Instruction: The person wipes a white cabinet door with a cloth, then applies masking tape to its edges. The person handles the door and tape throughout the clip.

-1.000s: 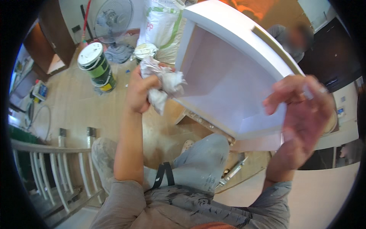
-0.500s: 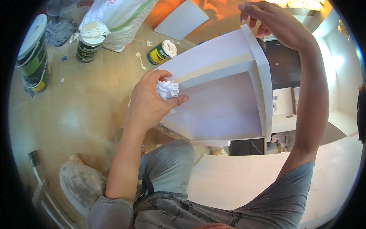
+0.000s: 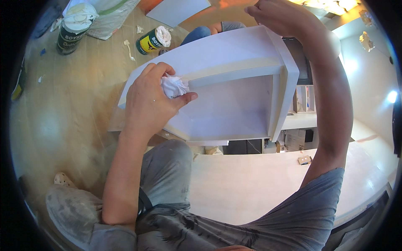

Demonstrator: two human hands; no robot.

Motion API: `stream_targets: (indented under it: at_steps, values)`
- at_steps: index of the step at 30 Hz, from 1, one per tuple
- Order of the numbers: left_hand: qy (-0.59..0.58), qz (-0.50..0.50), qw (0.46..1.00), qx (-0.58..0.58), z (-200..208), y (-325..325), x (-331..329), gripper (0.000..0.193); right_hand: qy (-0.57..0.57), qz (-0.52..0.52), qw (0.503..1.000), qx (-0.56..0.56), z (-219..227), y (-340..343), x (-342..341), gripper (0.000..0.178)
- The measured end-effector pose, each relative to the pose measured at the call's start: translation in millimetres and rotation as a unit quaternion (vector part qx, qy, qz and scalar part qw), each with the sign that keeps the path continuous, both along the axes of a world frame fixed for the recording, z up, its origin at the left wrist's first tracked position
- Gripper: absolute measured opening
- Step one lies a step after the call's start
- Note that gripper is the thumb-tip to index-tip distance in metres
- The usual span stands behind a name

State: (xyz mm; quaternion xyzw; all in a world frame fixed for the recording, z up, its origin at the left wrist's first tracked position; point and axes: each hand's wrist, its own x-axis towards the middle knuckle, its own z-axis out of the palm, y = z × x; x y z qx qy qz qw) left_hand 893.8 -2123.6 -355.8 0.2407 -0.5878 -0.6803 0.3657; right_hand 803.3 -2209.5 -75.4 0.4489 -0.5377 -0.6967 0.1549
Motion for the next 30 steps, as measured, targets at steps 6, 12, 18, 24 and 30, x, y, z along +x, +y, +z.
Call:
stream_targets:
  at_steps: [6,12,18,24,30]
  values:
    - [0.012,0.013,1.0,-0.01,-3,3,0,0.054,0.041,0.002,0.999,0.029,-11,-6,-1,0.03]
    - [0.016,0.026,0.999,-0.021,-4,3,0,0.052,0.076,0.012,0.993,0.085,-18,-7,-4,0.029]
    - [0.022,0.045,0.999,-0.018,-4,7,-6,0.046,0.095,0.023,0.991,0.088,-17,-4,-11,0.029]
    - [-0.001,0.059,0.998,-0.024,-3,9,-7,0.045,0.078,0.05,0.991,0.094,-15,1,-7,0.028]
    - [0.002,0.1,0.994,-0.049,-7,14,-11,0.047,0.069,0.119,0.976,0.168,-8,9,-9,0.026]
